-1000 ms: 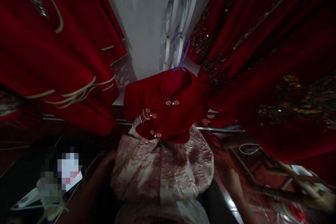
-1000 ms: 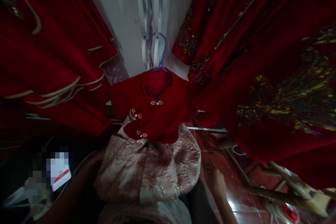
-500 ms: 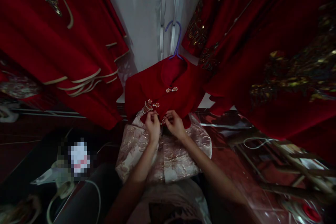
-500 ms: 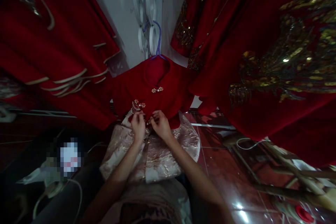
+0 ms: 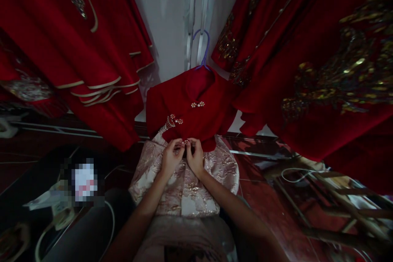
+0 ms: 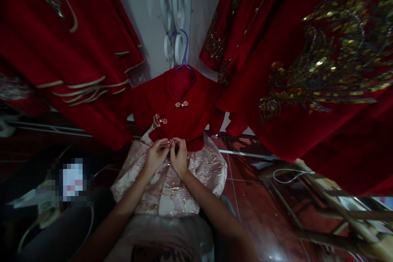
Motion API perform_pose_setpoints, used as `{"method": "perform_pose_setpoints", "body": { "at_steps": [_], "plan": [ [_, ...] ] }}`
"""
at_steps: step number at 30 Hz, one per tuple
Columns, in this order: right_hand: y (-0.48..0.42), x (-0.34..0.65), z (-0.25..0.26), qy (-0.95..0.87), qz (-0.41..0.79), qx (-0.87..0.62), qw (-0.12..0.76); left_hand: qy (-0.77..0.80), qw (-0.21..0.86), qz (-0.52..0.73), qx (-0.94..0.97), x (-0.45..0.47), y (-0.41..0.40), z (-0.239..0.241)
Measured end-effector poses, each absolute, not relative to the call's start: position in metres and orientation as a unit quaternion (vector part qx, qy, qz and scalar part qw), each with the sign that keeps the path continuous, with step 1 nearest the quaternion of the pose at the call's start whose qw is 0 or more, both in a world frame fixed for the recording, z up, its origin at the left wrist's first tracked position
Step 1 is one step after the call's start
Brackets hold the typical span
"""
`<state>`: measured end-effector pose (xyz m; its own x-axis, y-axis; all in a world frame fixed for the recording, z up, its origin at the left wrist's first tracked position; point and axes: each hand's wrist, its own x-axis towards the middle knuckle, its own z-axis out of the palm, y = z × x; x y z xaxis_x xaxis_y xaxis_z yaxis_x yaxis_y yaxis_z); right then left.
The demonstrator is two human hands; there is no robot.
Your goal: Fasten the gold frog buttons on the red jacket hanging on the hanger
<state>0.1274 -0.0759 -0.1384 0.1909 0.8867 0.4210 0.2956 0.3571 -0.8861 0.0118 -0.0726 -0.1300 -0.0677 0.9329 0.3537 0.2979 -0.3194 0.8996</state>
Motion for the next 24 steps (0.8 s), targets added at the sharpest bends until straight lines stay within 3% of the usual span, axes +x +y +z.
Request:
{"method": "perform_pose_setpoints", "body": {
  "at_steps": [7,24],
  "plan": [
    [-0.074,0.131,-0.147,-0.584,0.231,-0.505,0.592,0.504,0.268,0.531,0.626,0.018,-0.071,-0.138],
    [-0.073,0.131,-0.159,-0.612,0.196,-0.486,0.593,0.491,0.345,0.577,0.554,0.022,-0.073,-0.146]
  ]
}}
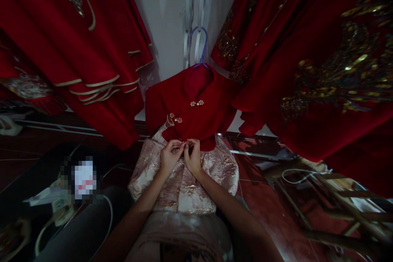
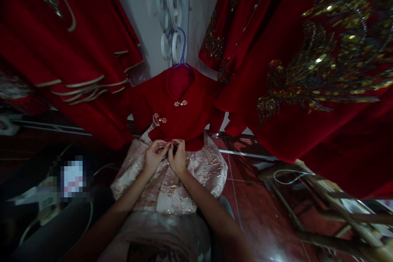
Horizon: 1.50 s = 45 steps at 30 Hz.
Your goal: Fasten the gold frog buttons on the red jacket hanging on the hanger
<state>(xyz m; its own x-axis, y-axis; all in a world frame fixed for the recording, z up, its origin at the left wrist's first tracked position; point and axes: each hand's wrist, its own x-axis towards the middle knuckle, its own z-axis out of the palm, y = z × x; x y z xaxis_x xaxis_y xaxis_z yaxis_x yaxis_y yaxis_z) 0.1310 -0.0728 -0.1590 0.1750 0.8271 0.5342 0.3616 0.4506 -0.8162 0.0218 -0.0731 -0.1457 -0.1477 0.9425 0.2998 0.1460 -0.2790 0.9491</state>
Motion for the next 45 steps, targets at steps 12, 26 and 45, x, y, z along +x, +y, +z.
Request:
{"method": "perform_pose_setpoints", "body": {
  "at_steps": [12,26,45],
  "plan": [
    [-0.072,0.134,-0.165,-0.600,0.198,-0.494,0.597,0.448,0.429,0.658,0.427,0.015,-0.007,-0.101],
    [-0.072,0.134,-0.167,-0.600,0.212,-0.488,0.597,0.439,0.492,0.688,0.302,0.024,0.004,-0.085],
    [-0.069,0.217,0.007,-0.685,0.153,-0.439,0.562,0.424,-0.134,0.243,0.862,0.048,0.033,0.044]
  ]
}}
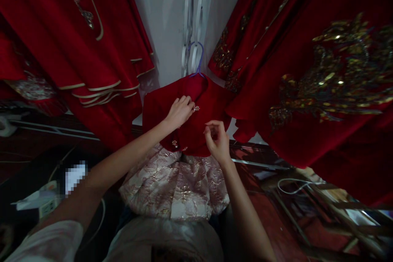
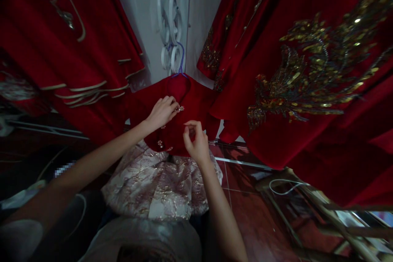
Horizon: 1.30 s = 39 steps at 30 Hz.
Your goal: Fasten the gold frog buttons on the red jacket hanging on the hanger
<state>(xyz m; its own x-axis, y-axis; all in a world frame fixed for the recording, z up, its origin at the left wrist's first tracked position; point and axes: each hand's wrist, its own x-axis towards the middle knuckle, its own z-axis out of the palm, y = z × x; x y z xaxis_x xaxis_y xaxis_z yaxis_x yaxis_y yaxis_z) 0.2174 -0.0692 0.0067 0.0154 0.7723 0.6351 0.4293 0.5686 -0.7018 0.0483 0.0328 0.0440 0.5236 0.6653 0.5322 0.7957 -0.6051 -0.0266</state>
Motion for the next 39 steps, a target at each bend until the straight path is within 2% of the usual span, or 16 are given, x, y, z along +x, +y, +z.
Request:
{"method": "perform_pose_setpoints", "body": {
  "at_steps": [3,10,13,17,23,28,31,36,39],
  "plan": [
    [-0.071,0.226,0.014,-0.686,0.155,-0.437,0.560,-0.381,0.161,-0.219,-0.883,0.049,0.040,0.048],
    [-0.069,0.230,0.016,-0.699,0.165,-0.452,0.528,-0.306,0.108,-0.247,-0.913,0.039,0.043,0.055],
    [-0.067,0.225,0.019,-0.711,0.126,-0.461,0.516,-0.303,0.107,-0.254,-0.912,0.038,0.042,0.057],
    [-0.053,0.217,0.033,-0.714,0.075,-0.429,0.547,-0.279,0.148,-0.238,-0.918,0.041,0.044,0.058],
    [0.003,0.189,0.047,-0.705,0.214,-0.369,0.566,-0.311,0.159,-0.155,-0.924,0.046,0.048,0.053],
    [0.031,0.161,0.055,-0.620,0.301,-0.549,0.474,-0.371,0.190,-0.084,-0.905,0.040,0.036,0.056],
    [0.026,0.159,0.068,-0.580,0.320,-0.591,0.460,-0.400,0.193,-0.087,-0.892,0.034,0.027,0.064],
    [0.010,0.187,0.085,-0.635,0.419,-0.430,0.486,-0.418,0.156,-0.098,-0.889,0.030,0.020,0.074],
    [0.002,0.209,0.085,-0.623,0.421,-0.406,0.520,-0.414,0.146,-0.120,-0.890,0.031,0.020,0.074]
  ]
}}
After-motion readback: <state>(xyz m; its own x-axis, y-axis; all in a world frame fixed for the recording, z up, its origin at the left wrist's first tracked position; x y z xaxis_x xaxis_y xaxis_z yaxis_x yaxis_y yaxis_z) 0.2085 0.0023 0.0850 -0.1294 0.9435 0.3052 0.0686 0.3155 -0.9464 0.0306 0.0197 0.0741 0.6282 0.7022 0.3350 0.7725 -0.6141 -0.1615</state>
